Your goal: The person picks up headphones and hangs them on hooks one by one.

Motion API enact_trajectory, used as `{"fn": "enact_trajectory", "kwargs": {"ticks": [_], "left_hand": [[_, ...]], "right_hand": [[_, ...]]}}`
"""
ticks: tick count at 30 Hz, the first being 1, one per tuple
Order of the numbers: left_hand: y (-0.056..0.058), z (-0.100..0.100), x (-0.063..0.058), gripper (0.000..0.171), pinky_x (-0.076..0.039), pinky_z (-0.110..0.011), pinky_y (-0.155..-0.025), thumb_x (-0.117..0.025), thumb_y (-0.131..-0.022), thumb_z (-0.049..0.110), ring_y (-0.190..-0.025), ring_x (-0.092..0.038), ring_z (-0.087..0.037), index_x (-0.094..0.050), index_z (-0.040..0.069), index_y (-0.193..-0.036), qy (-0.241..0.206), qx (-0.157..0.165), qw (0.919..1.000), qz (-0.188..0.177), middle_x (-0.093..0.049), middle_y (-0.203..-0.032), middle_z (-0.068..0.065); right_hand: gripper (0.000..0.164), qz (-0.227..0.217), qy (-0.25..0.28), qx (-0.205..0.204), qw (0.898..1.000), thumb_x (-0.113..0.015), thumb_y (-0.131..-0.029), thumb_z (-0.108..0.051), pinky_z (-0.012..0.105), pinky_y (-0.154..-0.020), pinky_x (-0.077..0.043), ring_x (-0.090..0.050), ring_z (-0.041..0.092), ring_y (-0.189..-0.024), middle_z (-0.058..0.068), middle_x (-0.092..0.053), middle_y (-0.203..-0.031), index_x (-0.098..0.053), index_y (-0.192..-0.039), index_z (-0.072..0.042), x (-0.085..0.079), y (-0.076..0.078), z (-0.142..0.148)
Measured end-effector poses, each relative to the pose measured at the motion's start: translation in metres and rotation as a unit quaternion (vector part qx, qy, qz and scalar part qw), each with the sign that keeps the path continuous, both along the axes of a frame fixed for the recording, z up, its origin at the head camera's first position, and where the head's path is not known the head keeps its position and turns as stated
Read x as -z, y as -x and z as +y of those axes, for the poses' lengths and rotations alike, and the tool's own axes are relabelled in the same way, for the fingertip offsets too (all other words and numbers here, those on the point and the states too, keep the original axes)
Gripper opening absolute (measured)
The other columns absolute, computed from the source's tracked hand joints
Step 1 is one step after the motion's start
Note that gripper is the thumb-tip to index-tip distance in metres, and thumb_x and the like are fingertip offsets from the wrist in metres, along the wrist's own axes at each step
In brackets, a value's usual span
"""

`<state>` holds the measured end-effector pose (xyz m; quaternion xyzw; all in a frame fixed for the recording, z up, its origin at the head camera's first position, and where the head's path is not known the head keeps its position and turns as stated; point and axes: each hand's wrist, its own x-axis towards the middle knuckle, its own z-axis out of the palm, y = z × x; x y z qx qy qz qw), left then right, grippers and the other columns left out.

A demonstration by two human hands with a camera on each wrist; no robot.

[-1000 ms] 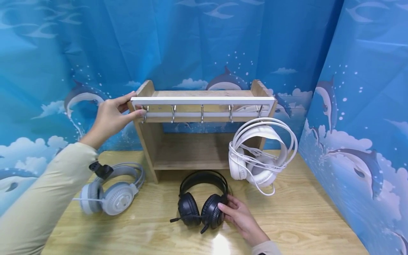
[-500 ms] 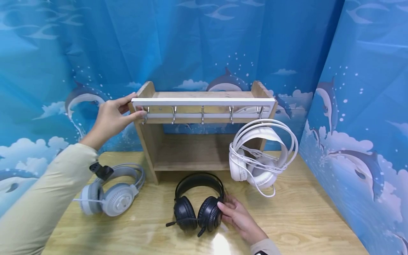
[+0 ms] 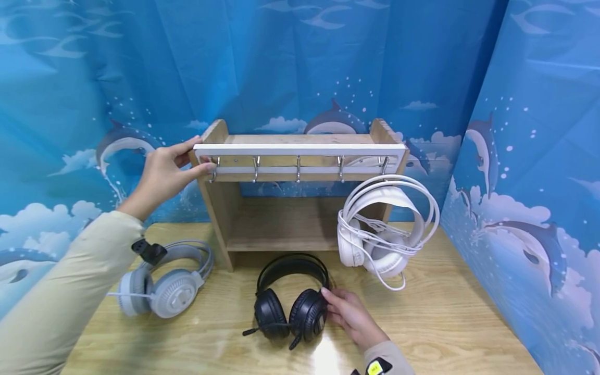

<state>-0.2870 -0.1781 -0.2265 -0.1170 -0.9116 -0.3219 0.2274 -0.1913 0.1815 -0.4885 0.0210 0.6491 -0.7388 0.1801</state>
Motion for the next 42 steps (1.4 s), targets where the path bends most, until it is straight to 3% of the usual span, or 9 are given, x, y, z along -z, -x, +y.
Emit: {"fn": "enact_trajectory", "kwargs": {"ticks": [2, 7, 9, 19, 24, 27, 31, 34, 42], "left_hand": [[0.000, 0.000, 0.000, 0.074, -0.030, -0.032, -0.056, -0.070, -0.084, 0.046, -0.071, -0.040, -0.023, -0.042, 0.016, -0.145, 0.000, -0.001, 1.0000, 0.000, -0.065, -0.100, -0.014], [0.000, 0.000, 0.000, 0.074, -0.036, -0.034, -0.061, -0.070, -0.084, 0.045, -0.080, -0.050, -0.023, -0.042, 0.015, -0.145, -0.002, 0.004, 1.0000, 0.002, -0.060, -0.130, -0.014], [0.000, 0.000, 0.001, 0.073, -0.037, -0.034, -0.063, -0.070, -0.084, 0.044, -0.083, -0.052, -0.023, -0.042, 0.015, -0.145, -0.003, 0.005, 1.0000, 0.003, -0.058, -0.132, -0.014], [0.001, -0.001, 0.002, 0.073, -0.037, -0.033, -0.061, -0.070, -0.084, 0.044, -0.084, -0.052, -0.022, -0.041, 0.016, -0.146, -0.001, 0.004, 1.0000, 0.003, -0.059, -0.131, -0.014], [0.001, -0.001, 0.001, 0.073, -0.038, -0.033, -0.062, -0.070, -0.084, 0.044, -0.087, -0.055, -0.023, -0.041, 0.016, -0.145, -0.003, 0.006, 1.0000, 0.002, -0.059, -0.131, -0.014], [0.000, -0.001, 0.001, 0.074, -0.040, -0.034, -0.065, -0.071, -0.084, 0.044, -0.093, -0.058, -0.023, -0.041, 0.016, -0.146, -0.005, 0.007, 1.0000, 0.001, -0.058, -0.133, -0.014], [0.001, -0.001, 0.001, 0.074, -0.040, -0.034, -0.064, -0.071, -0.084, 0.045, -0.094, -0.059, -0.023, -0.042, 0.016, -0.145, -0.007, 0.007, 1.0000, 0.003, -0.058, -0.133, -0.013], [0.001, -0.001, 0.001, 0.074, -0.039, -0.033, -0.062, -0.071, -0.084, 0.045, -0.089, -0.057, -0.023, -0.042, 0.016, -0.145, -0.007, 0.006, 1.0000, 0.004, -0.059, -0.132, -0.013], [0.001, -0.001, 0.002, 0.074, -0.041, -0.033, -0.065, -0.070, -0.084, 0.045, -0.096, -0.059, -0.023, -0.040, 0.017, -0.146, -0.009, 0.007, 0.9999, 0.001, -0.058, -0.133, -0.013]], "right_hand": [[0.070, -0.004, -0.002, 0.005, 1.000, -0.056, -0.097, -0.025, 0.028, -0.082, -0.052, -0.063, 0.011, -0.089, 0.003, -0.063, -0.099, -0.023, -0.135, 0.024, 0.000, 0.001, -0.001], [0.070, -0.004, -0.001, -0.001, 1.000, -0.059, -0.094, -0.019, 0.024, -0.081, -0.051, -0.062, 0.009, -0.086, 0.003, -0.062, -0.097, -0.023, -0.134, 0.026, -0.003, 0.001, 0.000], [0.071, 0.004, 0.004, -0.008, 1.000, -0.059, -0.093, -0.016, 0.024, -0.083, -0.051, -0.062, 0.010, -0.088, 0.004, -0.063, -0.099, -0.020, -0.134, 0.027, -0.005, 0.001, 0.001], [0.069, 0.031, 0.024, -0.039, 0.998, -0.060, -0.090, -0.005, 0.026, -0.089, -0.049, -0.064, 0.012, -0.097, 0.021, -0.062, -0.119, -0.019, -0.136, 0.027, -0.010, 0.003, 0.003], [0.067, 0.033, 0.025, -0.043, 0.998, -0.058, -0.090, -0.002, 0.026, -0.087, -0.050, -0.065, 0.010, -0.095, 0.020, -0.063, -0.118, -0.020, -0.135, 0.027, -0.009, 0.003, 0.004], [0.060, 0.025, 0.021, -0.036, 0.999, -0.060, -0.089, -0.004, 0.027, -0.084, -0.052, -0.066, 0.011, -0.090, 0.015, -0.067, -0.108, -0.028, -0.131, 0.026, -0.008, 0.002, 0.002], [0.040, 0.015, 0.024, -0.023, 0.999, -0.062, -0.091, -0.009, 0.028, -0.081, -0.053, -0.067, 0.011, -0.085, 0.003, -0.068, -0.094, -0.047, -0.118, 0.016, -0.007, -0.001, 0.000], [0.029, 0.019, 0.026, -0.018, 0.999, -0.062, -0.091, -0.010, 0.029, -0.082, -0.053, -0.067, 0.011, -0.085, 0.002, -0.069, -0.093, -0.053, -0.112, 0.009, -0.007, -0.003, 0.000], [0.050, 0.023, 0.025, -0.017, 0.999, -0.060, -0.093, -0.011, 0.029, -0.084, -0.052, -0.068, 0.011, -0.089, 0.005, -0.071, -0.099, -0.040, -0.123, 0.024, -0.007, -0.009, 0.004]]}}
